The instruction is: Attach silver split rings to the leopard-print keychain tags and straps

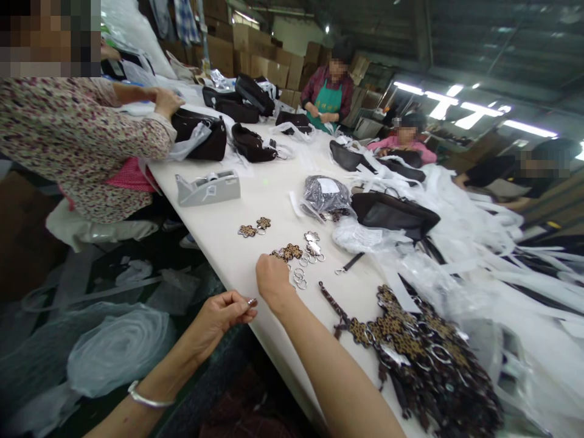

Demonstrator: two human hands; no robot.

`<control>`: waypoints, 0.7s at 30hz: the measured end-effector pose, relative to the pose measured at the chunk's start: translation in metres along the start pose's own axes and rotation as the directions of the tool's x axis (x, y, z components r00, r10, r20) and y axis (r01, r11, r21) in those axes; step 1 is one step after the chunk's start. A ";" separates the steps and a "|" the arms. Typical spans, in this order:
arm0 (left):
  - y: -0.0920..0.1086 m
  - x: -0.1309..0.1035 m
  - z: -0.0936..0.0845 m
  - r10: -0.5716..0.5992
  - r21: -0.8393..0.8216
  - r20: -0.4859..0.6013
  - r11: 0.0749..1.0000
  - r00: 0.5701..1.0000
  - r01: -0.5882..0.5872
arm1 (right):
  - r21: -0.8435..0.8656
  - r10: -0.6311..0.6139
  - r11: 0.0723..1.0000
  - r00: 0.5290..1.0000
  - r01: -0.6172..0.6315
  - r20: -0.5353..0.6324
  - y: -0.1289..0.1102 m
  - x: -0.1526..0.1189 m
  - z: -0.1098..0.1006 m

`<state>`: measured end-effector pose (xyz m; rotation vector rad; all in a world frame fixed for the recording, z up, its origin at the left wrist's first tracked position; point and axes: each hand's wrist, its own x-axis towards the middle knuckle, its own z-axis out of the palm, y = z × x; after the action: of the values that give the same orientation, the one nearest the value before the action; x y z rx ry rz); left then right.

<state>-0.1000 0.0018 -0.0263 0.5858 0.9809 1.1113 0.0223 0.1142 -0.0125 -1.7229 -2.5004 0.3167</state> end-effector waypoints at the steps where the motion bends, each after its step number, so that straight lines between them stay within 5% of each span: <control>1: 0.001 -0.002 0.001 0.004 0.004 -0.003 1.000 1.000 -0.004 | 0.047 0.032 0.998 0.999 -0.031 -0.023 0.007 -0.001 -0.003; 4: 0.004 -0.007 0.004 0.010 0.015 -0.012 1.000 1.000 -0.010 | 0.245 0.128 0.963 0.991 -0.113 -0.047 0.038 -0.012 -0.019; 8: 0.004 -0.012 0.012 0.020 0.049 0.042 0.999 0.999 -0.022 | 0.538 0.156 0.827 0.986 -0.163 0.059 0.075 -0.056 -0.037; 12: -0.003 -0.015 0.028 0.012 0.114 0.132 0.993 0.991 -0.028 | 0.907 0.123 0.277 0.948 -0.318 0.295 0.088 -0.117 -0.045; 14: -0.010 -0.016 0.039 0.005 0.165 0.176 0.986 0.984 -0.034 | 0.926 0.118 0.107 0.929 -0.363 0.350 0.089 -0.144 -0.048; 21: -0.038 -0.024 0.079 -0.097 0.290 0.297 0.957 0.950 0.007 | 0.921 0.215 0.130 0.917 -0.368 0.336 0.096 -0.206 -0.061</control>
<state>-0.0152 -0.0287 -0.0111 0.9334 0.8818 0.8031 0.1956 -0.0380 0.0352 -1.4394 -1.1588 1.6736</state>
